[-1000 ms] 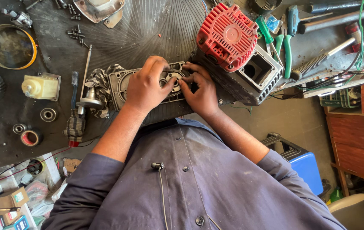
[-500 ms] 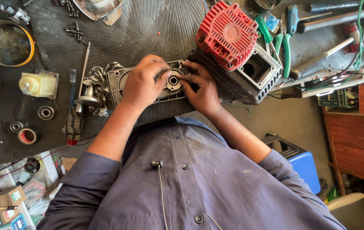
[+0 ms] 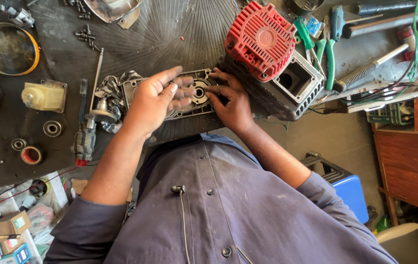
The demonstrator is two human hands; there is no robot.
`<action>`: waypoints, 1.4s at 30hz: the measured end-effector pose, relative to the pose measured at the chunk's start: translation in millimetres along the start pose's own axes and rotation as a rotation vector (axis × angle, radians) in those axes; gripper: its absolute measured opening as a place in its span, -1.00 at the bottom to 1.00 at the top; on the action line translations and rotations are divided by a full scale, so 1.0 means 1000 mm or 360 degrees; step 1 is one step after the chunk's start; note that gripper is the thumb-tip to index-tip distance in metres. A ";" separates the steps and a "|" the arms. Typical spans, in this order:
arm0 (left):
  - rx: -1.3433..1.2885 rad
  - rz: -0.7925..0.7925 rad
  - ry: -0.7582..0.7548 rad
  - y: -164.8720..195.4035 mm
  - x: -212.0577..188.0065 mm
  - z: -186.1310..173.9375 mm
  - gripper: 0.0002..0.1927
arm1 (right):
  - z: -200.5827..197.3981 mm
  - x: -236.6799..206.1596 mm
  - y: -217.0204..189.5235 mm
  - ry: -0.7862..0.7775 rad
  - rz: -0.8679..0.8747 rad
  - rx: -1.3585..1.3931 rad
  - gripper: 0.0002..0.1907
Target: The person assembles a small engine by placing bearings into the engine casing, inserting a crankshaft, and using a hammer to tap components into place. They also clean a gear with a rag and place it into the casing.
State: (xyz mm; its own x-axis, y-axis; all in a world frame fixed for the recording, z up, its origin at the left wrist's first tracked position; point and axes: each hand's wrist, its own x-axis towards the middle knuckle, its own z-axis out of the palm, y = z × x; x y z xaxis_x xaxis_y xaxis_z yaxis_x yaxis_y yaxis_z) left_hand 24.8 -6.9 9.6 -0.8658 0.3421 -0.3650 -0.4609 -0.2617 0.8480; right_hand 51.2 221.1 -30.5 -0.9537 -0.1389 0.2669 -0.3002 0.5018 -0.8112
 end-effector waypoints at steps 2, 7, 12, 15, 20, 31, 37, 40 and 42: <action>0.0296 0.0110 0.0013 -0.002 -0.009 0.008 -0.57 | 0.001 -0.001 0.001 0.0008 -0.0015 0.0025 -0.84; 0.1467 0.0710 0.0169 -0.005 -0.021 0.018 -0.81 | -0.001 -0.002 0.000 0.0005 -0.0023 0.0006 -0.83; 0.1938 0.1499 0.0039 -0.006 -0.020 0.016 -0.76 | -0.011 -0.001 -0.002 -0.0157 -0.0115 0.0041 -0.66; 0.1807 0.1476 0.0014 -0.008 -0.018 0.015 -0.78 | -0.015 -0.001 -0.004 -0.0215 -0.0153 0.0020 -0.52; 0.1814 0.1507 0.0031 -0.011 -0.018 0.012 -0.77 | -0.011 -0.001 -0.010 -0.0186 -0.0060 -0.0023 -0.36; 0.2045 0.1652 -0.0015 -0.006 -0.020 0.018 -0.79 | -0.009 -0.003 -0.009 -0.0168 -0.0043 0.0120 -0.33; 0.2099 0.1665 -0.0110 0.001 -0.020 0.019 -0.81 | -0.011 -0.003 -0.007 -0.0181 -0.0068 0.0098 -0.28; 0.2119 0.1636 -0.0069 0.001 -0.021 0.021 -0.82 | -0.011 -0.003 -0.006 -0.0192 -0.0054 0.0111 -0.28; 0.2110 0.1614 -0.0033 0.000 -0.021 0.023 -0.81 | -0.011 -0.002 -0.006 -0.0201 -0.0066 0.0104 -0.29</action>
State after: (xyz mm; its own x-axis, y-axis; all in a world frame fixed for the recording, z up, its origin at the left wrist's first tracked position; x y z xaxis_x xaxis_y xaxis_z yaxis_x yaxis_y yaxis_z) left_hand 47.0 6.9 26.5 -0.6830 0.5373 0.4948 0.7302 0.5212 0.4419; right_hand 55.5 227.6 -20.6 -0.9343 -0.2666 0.2366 -0.3360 0.4374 -0.8341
